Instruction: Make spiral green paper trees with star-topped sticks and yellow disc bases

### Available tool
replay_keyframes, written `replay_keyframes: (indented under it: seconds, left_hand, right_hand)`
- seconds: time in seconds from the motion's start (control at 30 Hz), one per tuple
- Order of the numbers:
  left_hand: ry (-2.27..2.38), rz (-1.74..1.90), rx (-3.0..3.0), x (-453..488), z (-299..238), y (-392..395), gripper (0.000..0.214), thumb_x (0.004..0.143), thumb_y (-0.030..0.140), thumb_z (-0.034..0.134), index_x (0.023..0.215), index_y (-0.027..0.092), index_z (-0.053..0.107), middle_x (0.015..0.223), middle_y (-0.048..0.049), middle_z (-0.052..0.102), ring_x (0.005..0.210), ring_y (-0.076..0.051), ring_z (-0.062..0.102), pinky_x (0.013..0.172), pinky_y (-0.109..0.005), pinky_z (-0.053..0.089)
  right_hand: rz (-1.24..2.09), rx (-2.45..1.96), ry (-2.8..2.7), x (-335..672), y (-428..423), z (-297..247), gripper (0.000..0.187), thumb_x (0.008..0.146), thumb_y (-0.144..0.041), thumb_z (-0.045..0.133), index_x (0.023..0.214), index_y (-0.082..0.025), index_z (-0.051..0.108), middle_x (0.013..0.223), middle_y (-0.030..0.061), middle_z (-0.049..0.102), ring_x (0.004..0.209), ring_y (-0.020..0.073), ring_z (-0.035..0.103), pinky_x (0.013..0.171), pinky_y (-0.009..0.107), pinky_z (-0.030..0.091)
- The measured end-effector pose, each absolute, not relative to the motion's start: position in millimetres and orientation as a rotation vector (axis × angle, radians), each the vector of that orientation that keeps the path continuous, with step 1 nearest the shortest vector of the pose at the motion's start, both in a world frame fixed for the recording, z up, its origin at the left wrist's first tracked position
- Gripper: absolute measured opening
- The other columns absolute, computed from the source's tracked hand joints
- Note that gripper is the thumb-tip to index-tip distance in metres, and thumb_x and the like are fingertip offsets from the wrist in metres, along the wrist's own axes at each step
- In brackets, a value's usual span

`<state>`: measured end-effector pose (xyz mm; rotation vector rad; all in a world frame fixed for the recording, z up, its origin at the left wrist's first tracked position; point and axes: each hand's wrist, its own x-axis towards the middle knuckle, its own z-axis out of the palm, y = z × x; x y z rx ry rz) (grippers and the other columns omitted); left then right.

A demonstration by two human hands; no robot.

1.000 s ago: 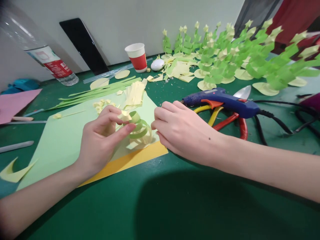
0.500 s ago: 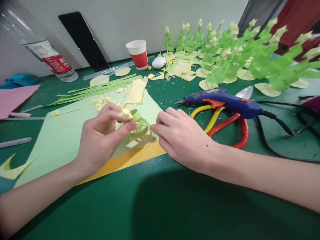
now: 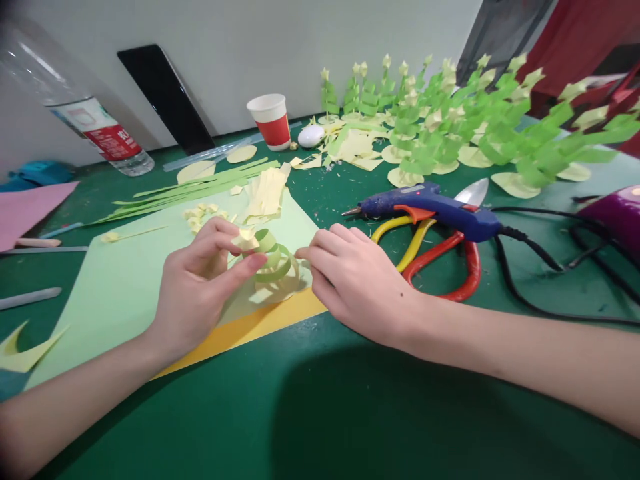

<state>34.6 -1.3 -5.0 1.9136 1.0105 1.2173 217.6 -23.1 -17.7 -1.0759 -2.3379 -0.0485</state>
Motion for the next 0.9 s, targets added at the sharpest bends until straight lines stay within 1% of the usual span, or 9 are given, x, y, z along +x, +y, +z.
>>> replay_keyframes:
  seconds: [0.1, 0.2, 0.33, 0.4, 0.47, 0.6, 0.77, 0.83, 0.9]
  left_hand:
    - [1.01, 1.201, 1.892, 34, -4, -2, 0.014, 0.072, 0.016, 0.063, 0.062, 0.023, 0.055, 0.071, 0.0022, 0.046, 0.074, -0.015, 0.048, 0.071, -0.031, 0.039]
    - [1.022, 1.192, 1.892, 34, -2, -2, 0.015, 0.072, 0.016, 0.063, 0.061, 0.023, 0.055, 0.071, 0.0022, 0.047, 0.073, -0.014, 0.048, 0.07, -0.03, 0.039]
    - [1.075, 1.154, 1.868, 33, 1, -3, 0.015, 0.071, 0.02, 0.063, 0.059, 0.022, 0.054, 0.07, 0.0019, 0.047, 0.073, -0.015, 0.047, 0.071, -0.031, 0.038]
    - [1.085, 1.151, 1.866, 33, 3, -3, 0.015, 0.071, 0.021, 0.062, 0.058, 0.022, 0.054, 0.07, 0.0017, 0.047, 0.073, -0.016, 0.046, 0.072, -0.032, 0.038]
    - [1.086, 1.16, 1.877, 34, 5, -4, 0.016, 0.07, 0.021, 0.061, 0.057, 0.022, 0.053, 0.07, 0.0015, 0.046, 0.072, -0.016, 0.046, 0.071, -0.033, 0.038]
    - [1.104, 1.165, 1.894, 35, 8, -5, 0.018, 0.07, 0.022, 0.061, 0.055, 0.022, 0.051, 0.068, 0.0013, 0.045, 0.071, -0.017, 0.046, 0.07, -0.034, 0.038]
    - [1.122, 1.159, 1.897, 34, 10, -7, 0.019, 0.071, 0.023, 0.06, 0.054, 0.022, 0.05, 0.069, 0.0006, 0.046, 0.071, -0.017, 0.046, 0.07, -0.034, 0.038]
    - [1.129, 1.154, 1.895, 34, 9, -7, 0.019, 0.071, 0.023, 0.059, 0.054, 0.022, 0.05, 0.07, 0.0004, 0.046, 0.071, -0.017, 0.046, 0.069, -0.035, 0.038]
    - [1.132, 1.149, 1.891, 34, 9, -7, 0.019, 0.071, 0.024, 0.059, 0.055, 0.022, 0.05, 0.07, 0.0002, 0.046, 0.071, -0.017, 0.046, 0.068, -0.034, 0.039]
  right_hand:
    - [-0.09, -1.133, -2.21, 218, -22, -10, 0.022, 0.085, -0.013, 0.04, 0.092, -0.01, 0.06, 0.074, 0.0066, 0.061, 0.067, 0.0159, 0.053, 0.061, 0.028, 0.04]
    - [-0.019, -1.241, -2.127, 222, -19, 6, 0.022, 0.084, -0.016, 0.041, 0.085, -0.014, 0.063, 0.067, 0.003, 0.063, 0.061, 0.0138, 0.055, 0.057, 0.025, 0.04]
    - [0.579, -1.423, -1.907, 231, -13, 31, 0.022, 0.081, -0.023, 0.046, 0.072, -0.017, 0.065, 0.056, 0.0, 0.06, 0.041, 0.0076, 0.043, 0.04, 0.021, 0.032]
    - [0.899, -1.424, -1.731, 237, -9, 39, 0.021, 0.079, -0.027, 0.051, 0.072, -0.015, 0.066, 0.059, 0.0017, 0.063, 0.04, 0.006, 0.039, 0.038, 0.02, 0.031]
    - [1.062, -1.383, -1.613, 243, -5, 43, 0.021, 0.076, -0.032, 0.055, 0.075, -0.014, 0.067, 0.068, 0.0047, 0.066, 0.044, 0.0058, 0.041, 0.042, 0.02, 0.035]
    - [1.045, -1.365, -1.605, 252, 0, 44, 0.023, 0.071, -0.035, 0.059, 0.077, -0.014, 0.068, 0.073, 0.0064, 0.067, 0.046, 0.0058, 0.043, 0.042, 0.02, 0.036]
    - [0.892, -1.401, -1.673, 255, 0, 44, 0.016, 0.067, -0.032, 0.063, 0.071, -0.016, 0.066, 0.07, 0.0046, 0.067, 0.062, 0.013, 0.06, 0.054, 0.023, 0.046]
    - [0.783, -1.414, -1.71, 255, 0, 43, 0.017, 0.065, -0.033, 0.066, 0.065, -0.016, 0.063, 0.065, 0.0034, 0.066, 0.061, 0.0135, 0.06, 0.056, 0.024, 0.046]
    - [0.647, -1.425, -1.748, 254, -2, 43, 0.021, 0.063, -0.035, 0.068, 0.059, -0.016, 0.059, 0.06, 0.0018, 0.062, 0.054, 0.0115, 0.055, 0.051, 0.023, 0.043]
